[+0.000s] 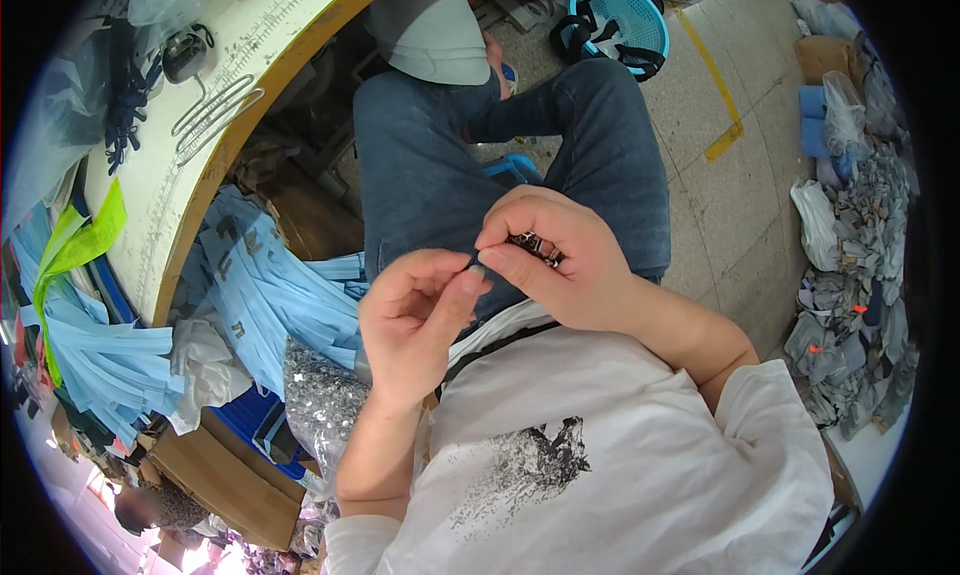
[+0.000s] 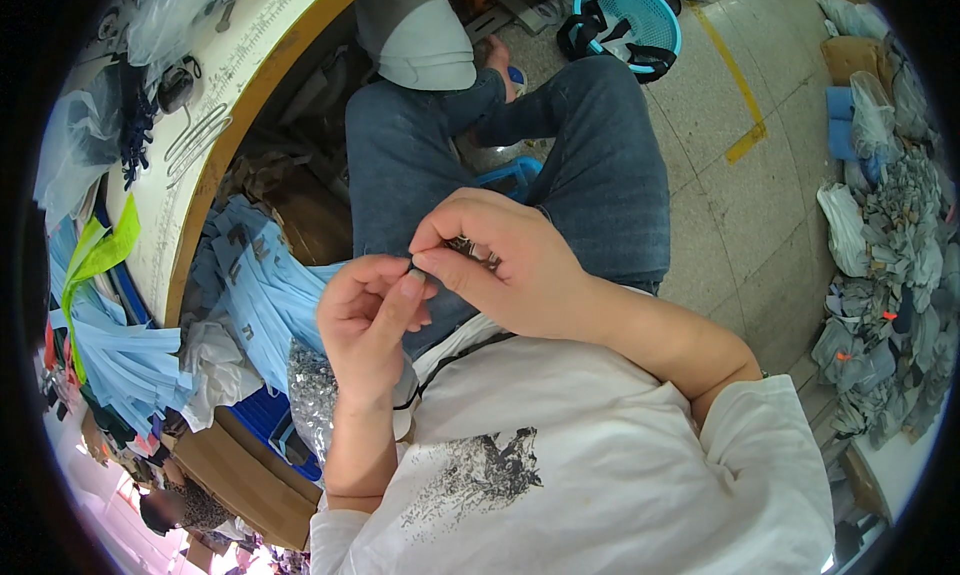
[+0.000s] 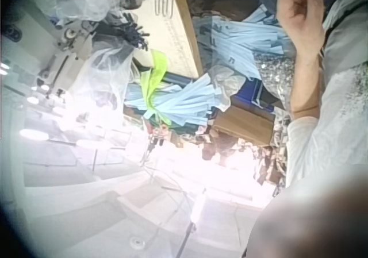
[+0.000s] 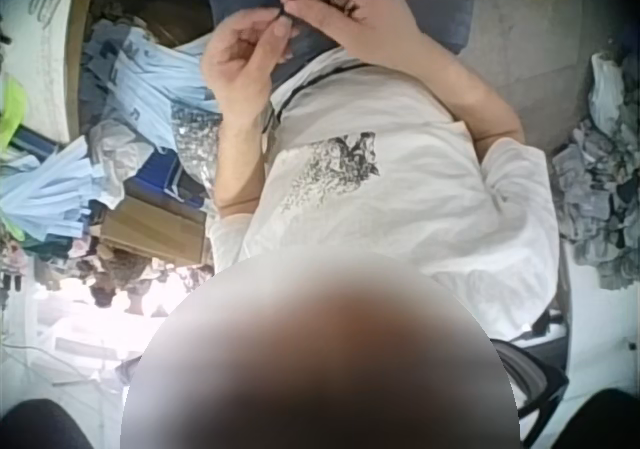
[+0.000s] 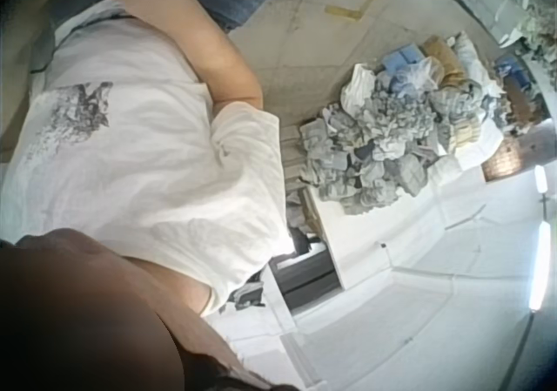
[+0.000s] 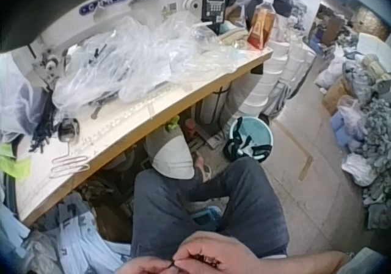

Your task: Assembling small metal fasteners and buckles onto fabric straps at a workshop bench.

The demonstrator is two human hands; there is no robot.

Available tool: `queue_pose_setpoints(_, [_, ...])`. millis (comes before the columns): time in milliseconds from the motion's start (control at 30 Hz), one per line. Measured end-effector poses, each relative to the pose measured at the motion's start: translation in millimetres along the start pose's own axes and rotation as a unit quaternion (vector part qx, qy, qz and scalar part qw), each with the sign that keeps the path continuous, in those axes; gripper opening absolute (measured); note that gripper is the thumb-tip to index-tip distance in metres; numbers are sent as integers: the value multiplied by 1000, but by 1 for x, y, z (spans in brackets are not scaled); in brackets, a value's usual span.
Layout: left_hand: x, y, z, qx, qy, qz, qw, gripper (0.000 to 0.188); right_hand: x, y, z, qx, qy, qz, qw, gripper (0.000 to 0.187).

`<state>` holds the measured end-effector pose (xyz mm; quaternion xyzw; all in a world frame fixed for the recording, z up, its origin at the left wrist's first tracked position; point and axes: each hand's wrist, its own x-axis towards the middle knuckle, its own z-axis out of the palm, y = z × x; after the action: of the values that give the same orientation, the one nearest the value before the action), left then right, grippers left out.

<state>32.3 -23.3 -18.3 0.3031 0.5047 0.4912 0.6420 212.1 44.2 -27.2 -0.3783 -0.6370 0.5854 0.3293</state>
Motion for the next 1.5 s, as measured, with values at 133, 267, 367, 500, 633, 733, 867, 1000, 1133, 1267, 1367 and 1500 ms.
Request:
queue_pose_setpoints(133, [6,-1,8,-76,14,-42,996,19,1,7,8,-37,43,-61,997,10])
queue_pose_setpoints(267, [8,-3,8,-118,10,-52,992,16,2,5,5,-22,51,-52,997,9])
queue_pose_setpoints(367, [6,-3,12,-57,41,-25,997,16,-1,3,2,103,23,42,994,8])
queue_pose_setpoints(500, [4,-7,12,-1,62,4,998,15,-1,1,0,280,-16,190,941,12])
queue_pose_setpoints(633, [3,-8,9,-1,42,36,998,17,2,3,0,160,-14,154,975,13])
queue_pose_setpoints(733, [3,-3,13,9,48,34,998,20,3,11,-1,15,-22,-24,999,12])
queue_pose_setpoints(867, [4,-11,1,141,36,70,987,25,1,1,1,98,-19,83,992,15])
queue_pose_setpoints(1000, [0,-12,1,81,45,80,992,24,2,-2,-6,277,-49,214,935,17])
queue_pose_setpoints(1133, [3,-11,1,-1,6,82,997,25,2,-1,-5,379,-39,244,892,18])
queue_pose_setpoints(1267, [13,-20,2,-21,8,135,991,28,3,-3,-2,377,-21,253,891,19])
queue_pose_setpoints(1367, [16,-18,5,59,23,177,982,29,4,-6,-2,375,-23,255,891,20])
queue_pose_setpoints(1500, [13,-18,3,135,23,225,965,28,4,-5,-1,359,-30,265,894,20])
